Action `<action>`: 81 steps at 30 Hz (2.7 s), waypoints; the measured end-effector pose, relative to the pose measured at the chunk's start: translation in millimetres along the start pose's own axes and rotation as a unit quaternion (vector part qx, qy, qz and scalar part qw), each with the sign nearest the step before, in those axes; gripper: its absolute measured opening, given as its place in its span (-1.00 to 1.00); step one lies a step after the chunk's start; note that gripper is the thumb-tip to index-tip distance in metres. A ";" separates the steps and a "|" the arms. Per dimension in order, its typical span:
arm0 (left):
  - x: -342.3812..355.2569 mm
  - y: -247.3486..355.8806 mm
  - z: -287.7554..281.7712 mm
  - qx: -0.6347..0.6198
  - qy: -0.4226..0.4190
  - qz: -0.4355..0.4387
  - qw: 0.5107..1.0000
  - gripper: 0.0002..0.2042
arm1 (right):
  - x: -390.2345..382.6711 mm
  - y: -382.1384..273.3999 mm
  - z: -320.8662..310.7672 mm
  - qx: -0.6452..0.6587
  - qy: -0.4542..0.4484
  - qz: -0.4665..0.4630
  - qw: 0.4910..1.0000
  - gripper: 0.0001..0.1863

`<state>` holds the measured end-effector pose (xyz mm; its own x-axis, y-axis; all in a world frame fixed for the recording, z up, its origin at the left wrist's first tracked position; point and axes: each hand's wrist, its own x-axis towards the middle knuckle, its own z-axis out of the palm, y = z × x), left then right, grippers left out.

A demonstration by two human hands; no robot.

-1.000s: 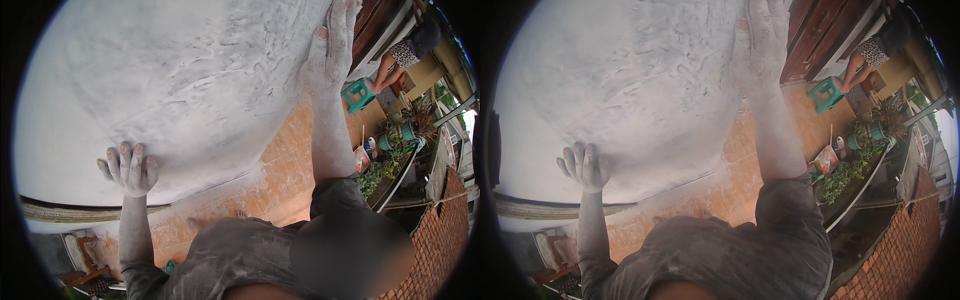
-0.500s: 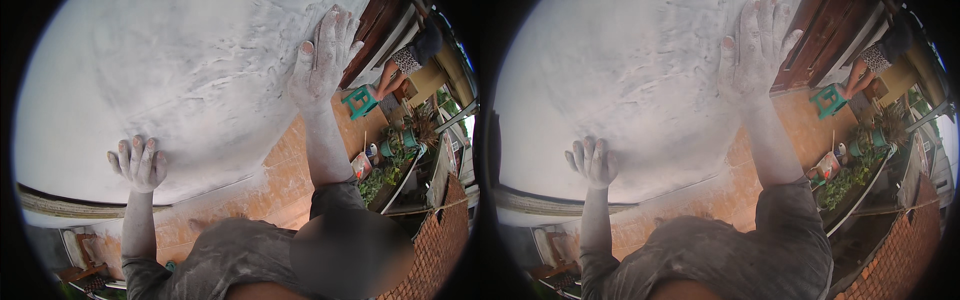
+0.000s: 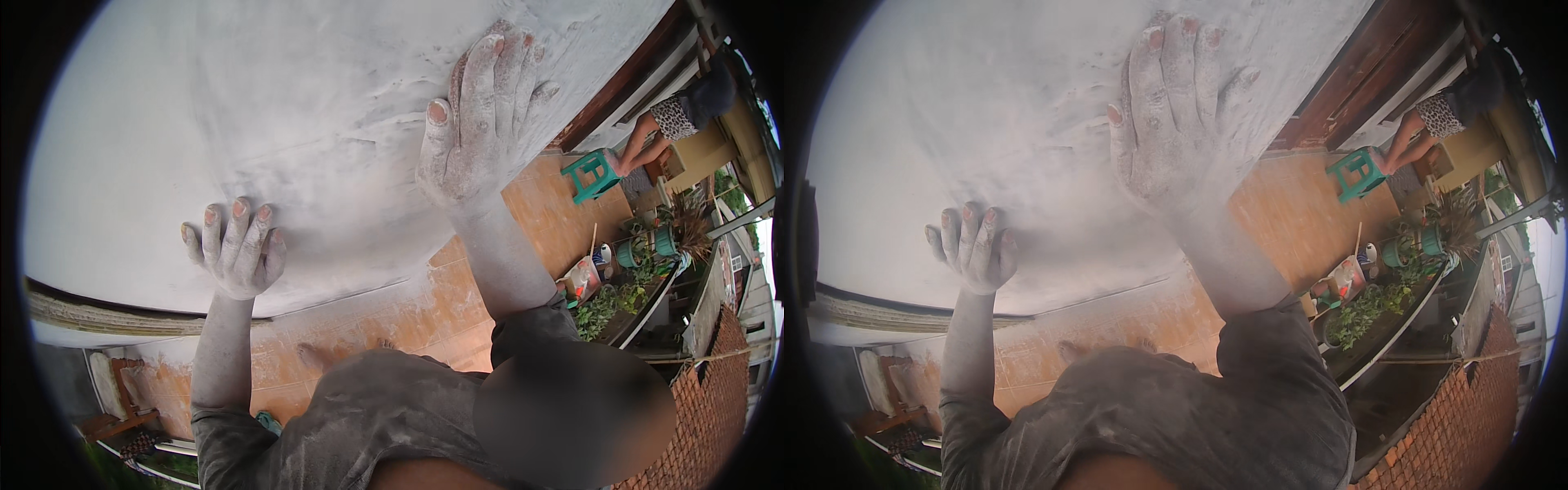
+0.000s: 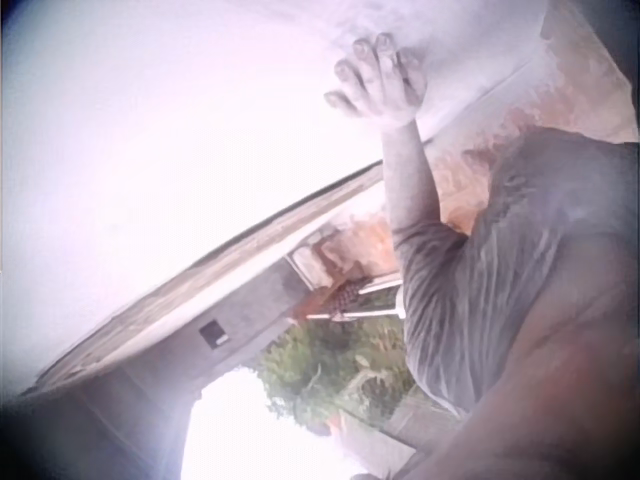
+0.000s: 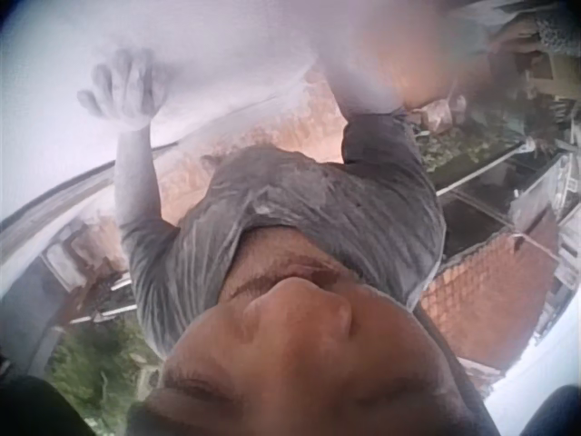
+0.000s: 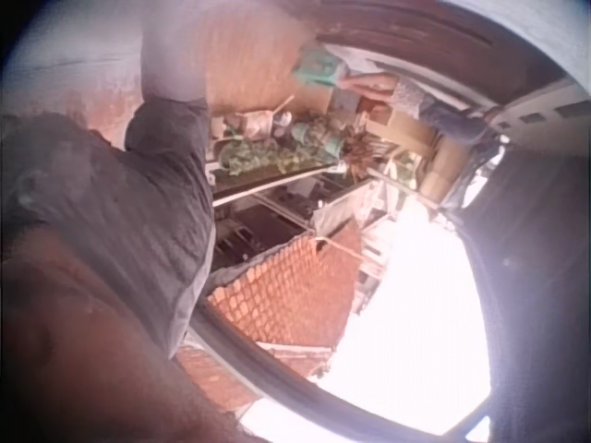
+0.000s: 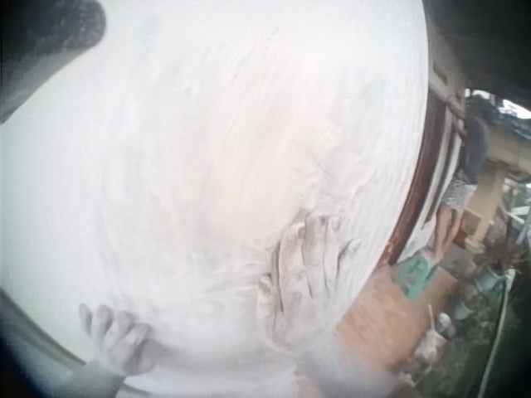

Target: The person smooths a white wall surface using a small rectangular sanding block held in the left hand, rubbing it back and forth across the wall. The person occasionally uses the right hand to feel the wall texture. The task continues across different sections of the wall.

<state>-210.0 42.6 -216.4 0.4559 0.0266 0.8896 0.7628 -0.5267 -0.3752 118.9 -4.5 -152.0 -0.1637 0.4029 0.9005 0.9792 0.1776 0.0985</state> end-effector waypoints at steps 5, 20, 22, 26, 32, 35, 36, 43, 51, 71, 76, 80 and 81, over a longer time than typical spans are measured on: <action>-0.2 2.0 0.6 -0.009 0.008 -0.015 1.000 -0.57 | -73.5 -71.9 28.7 0.047 0.012 -0.059 0.997 -0.44; 15.6 7.0 -11.1 -0.084 -0.026 -0.033 0.996 -0.57 | -165.4 -95.6 31.3 0.129 -0.264 -0.025 0.956 -0.46; 29.7 10.2 -34.5 -0.180 -0.039 -0.063 0.981 -0.56 | -258.1 -99.7 12.1 0.162 -0.443 -0.009 0.882 -0.42; 59.7 21.4 -97.3 -0.453 -0.085 -0.090 0.883 -0.68 | -432.8 -61.7 -58.9 0.124 -0.713 0.213 0.656 -0.44; 94.5 42.1 -152.6 -0.858 -0.196 -0.001 0.476 -0.84 | -678.8 19.7 -113.6 0.002 -0.723 0.419 0.550 -0.61; 108.9 47.9 -150.9 -0.881 -0.223 0.071 0.412 -0.80 | -720.9 40.3 -96.0 0.057 -0.633 0.549 0.544 -0.62; 112.8 49.2 -148.1 -0.888 -0.225 0.077 0.393 -0.82 | -715.0 40.8 -85.2 0.038 -0.604 0.555 0.571 -0.64; 110.4 48.4 -139.6 -0.913 -0.236 0.072 0.325 -0.93 | -533.9 -23.3 -11.8 0.193 -0.554 0.479 0.654 -0.66; 85.6 32.9 -149.8 -0.907 -0.177 0.014 0.382 -0.90 | -525.7 -46.7 12.1 0.261 -0.602 0.493 0.571 -0.64; 124.9 43.6 -195.0 -0.804 0.089 -0.285 0.514 -0.83 | -576.5 -40.6 28.8 0.229 -0.655 0.411 0.591 -0.54; 135.2 45.6 -192.4 -0.818 0.076 -0.277 0.498 -0.85 | -525.8 -44.1 22.8 0.270 -0.622 0.431 0.596 -0.57; 124.7 59.8 -195.7 -0.846 0.088 -0.232 0.472 -0.84 | -500.7 -28.3 -0.2 0.264 -0.646 0.473 0.538 -0.56; 120.4 62.8 -193.7 -0.856 0.096 -0.194 0.469 -0.83 | -498.1 -22.7 -6.7 0.270 -0.637 0.481 0.539 -0.56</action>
<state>-196.0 -151.9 -82.5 0.2601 0.4132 0.8727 -0.7903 -0.4282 0.4383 179.1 -215.2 -600.0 0.1012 0.7703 -0.6296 0.5630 -0.5661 -0.6021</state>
